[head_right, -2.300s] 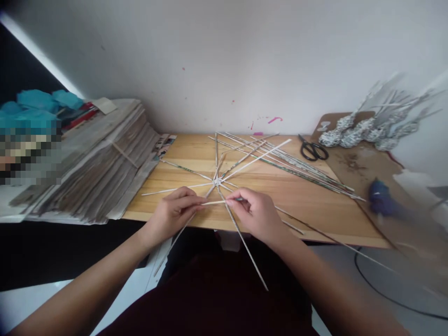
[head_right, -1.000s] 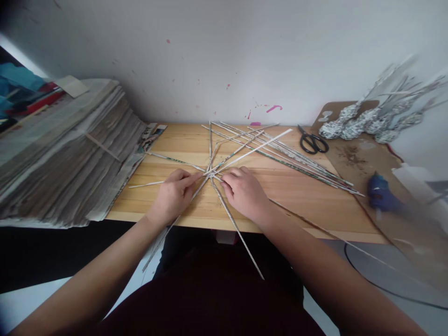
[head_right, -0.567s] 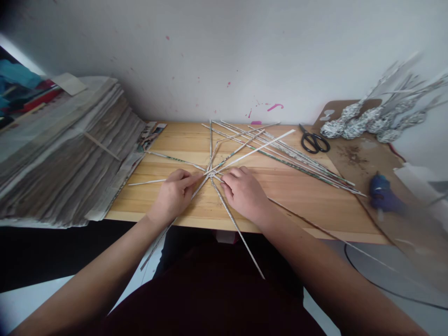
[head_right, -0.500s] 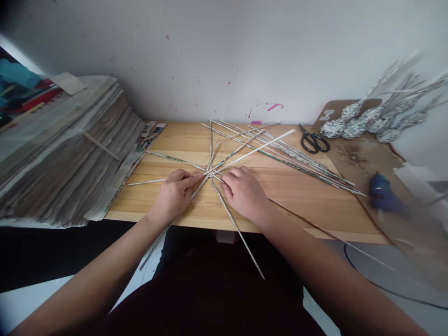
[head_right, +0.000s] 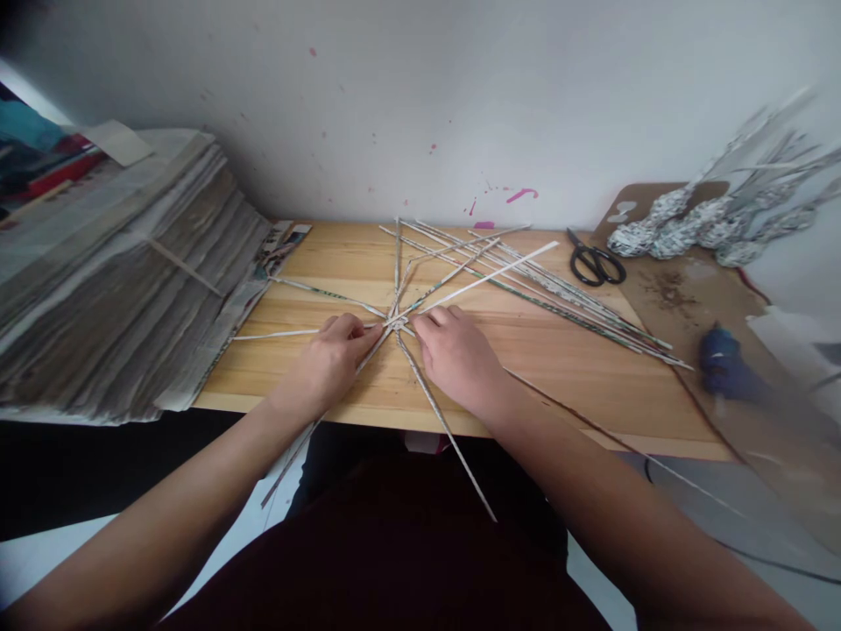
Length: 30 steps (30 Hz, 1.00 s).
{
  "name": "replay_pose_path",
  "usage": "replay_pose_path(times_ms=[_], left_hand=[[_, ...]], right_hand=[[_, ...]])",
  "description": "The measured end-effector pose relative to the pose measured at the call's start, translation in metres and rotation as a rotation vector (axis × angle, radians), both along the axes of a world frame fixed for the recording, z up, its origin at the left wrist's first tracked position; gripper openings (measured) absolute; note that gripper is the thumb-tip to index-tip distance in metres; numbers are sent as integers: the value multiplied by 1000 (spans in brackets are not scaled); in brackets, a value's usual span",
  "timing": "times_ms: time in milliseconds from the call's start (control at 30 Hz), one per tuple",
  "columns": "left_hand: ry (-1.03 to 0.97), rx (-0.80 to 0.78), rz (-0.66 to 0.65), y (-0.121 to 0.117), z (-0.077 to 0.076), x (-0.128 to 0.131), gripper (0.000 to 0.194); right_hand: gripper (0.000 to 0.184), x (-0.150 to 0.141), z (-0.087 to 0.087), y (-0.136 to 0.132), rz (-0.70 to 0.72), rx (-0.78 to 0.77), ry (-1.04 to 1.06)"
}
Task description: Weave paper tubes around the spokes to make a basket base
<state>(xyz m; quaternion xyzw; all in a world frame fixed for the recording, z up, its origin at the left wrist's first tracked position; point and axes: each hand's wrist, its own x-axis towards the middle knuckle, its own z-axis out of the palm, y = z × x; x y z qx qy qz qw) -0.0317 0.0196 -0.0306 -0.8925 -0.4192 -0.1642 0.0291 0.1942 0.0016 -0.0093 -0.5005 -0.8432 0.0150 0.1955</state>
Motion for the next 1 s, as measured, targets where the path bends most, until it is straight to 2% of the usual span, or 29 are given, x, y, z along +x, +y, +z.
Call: replay_pose_path(times_ms=[200,333,567,800,1000], left_hand=[[48,-18,-5,-1,4,0,38],[56,-20,6,-1,5,2,36],[66,-73,18,0,8,4,35],[42,-81,13,0,7,1,38],[92,-92,54,-4,12,3,38]], right_hand=[[34,-9,9,10,-63,68,-146],[33,-14,11,18,-47,120,-207],[36,-20,2,23,-65,68,-189],[36,-20,1,25,-81,7,-173],[37,-18,-2,22,-85,-7,-170]])
